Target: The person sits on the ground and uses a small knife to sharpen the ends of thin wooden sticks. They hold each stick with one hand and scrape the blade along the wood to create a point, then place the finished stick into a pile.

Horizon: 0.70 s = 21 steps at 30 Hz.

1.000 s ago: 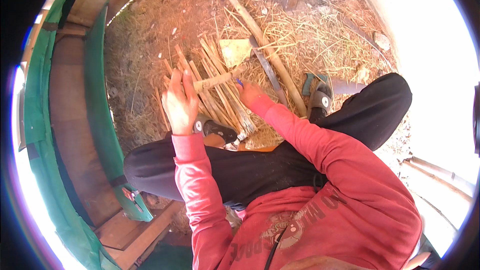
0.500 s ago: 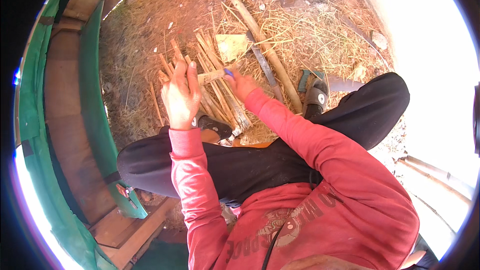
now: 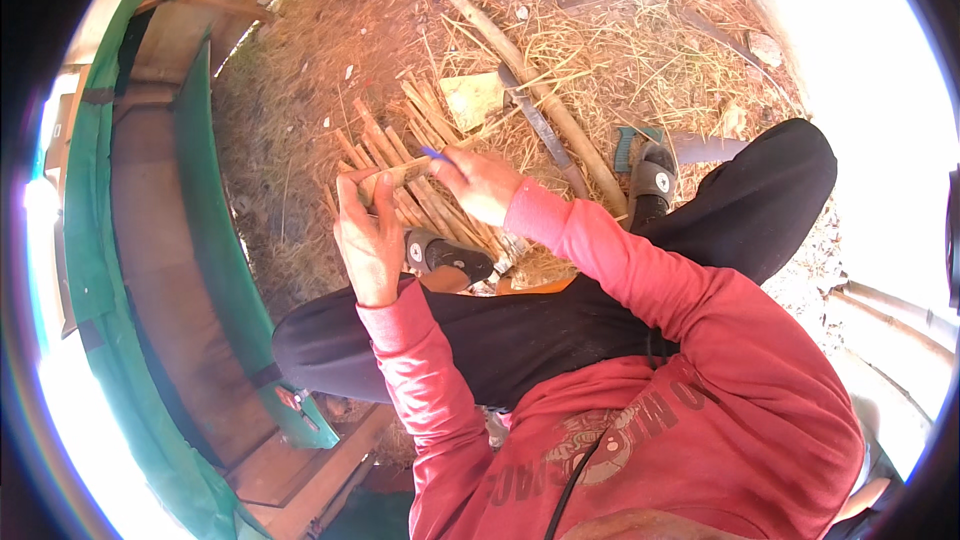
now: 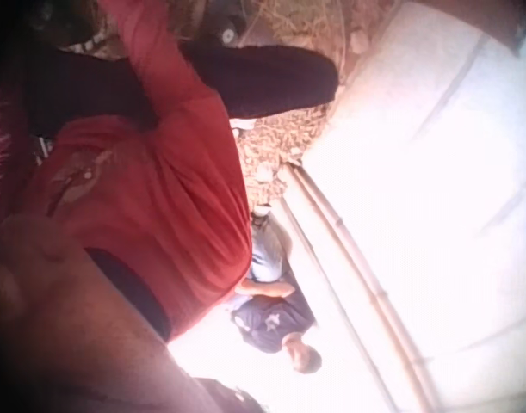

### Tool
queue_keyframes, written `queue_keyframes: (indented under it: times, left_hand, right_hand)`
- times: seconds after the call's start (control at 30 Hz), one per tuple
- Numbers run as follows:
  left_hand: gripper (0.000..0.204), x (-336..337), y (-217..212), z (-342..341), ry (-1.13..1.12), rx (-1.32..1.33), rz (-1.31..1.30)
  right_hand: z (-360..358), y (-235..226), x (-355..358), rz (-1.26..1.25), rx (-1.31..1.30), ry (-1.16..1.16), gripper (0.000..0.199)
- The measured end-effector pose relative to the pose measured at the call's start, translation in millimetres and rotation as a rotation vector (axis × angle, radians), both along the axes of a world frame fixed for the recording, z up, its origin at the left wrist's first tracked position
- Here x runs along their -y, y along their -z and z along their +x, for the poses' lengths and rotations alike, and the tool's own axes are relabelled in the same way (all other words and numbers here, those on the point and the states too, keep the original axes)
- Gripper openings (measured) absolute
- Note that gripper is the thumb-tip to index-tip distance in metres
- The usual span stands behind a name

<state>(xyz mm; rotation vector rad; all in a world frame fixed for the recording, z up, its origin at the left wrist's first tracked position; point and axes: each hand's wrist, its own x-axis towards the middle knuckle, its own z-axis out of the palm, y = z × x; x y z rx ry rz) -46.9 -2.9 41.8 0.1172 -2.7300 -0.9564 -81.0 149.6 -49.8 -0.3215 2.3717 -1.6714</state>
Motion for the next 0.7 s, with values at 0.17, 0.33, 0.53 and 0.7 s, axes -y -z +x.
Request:
queue_keyframes:
  times: [0.17, 0.33, 0.53, 0.7]
  left_hand:
    - [0.012, 16.2, 2.1, 9.0, 0.052, -0.011, -0.105]
    - [0.006, 18.2, 6.8, 4.0, 0.081, -0.096, -0.176]
    - [0.006, 2.1, 1.6, 4.2, 0.085, -0.09, -0.198]
    - [0.005, -7.4, 4.6, 5.1, 0.086, -0.111, -0.226]
  right_hand:
    - [29.2, -30.0, 12.2, 0.121, -0.08, -0.055, 0.035]
    - [33.2, 15.1, 32.9, 0.177, -0.171, 0.086, 0.024]
    - [19.8, 82.7, 27.8, 0.29, -0.244, 0.029, 0.025]
    - [25.1, 13.8, 13.8, 0.21, 0.042, 0.02, 0.028]
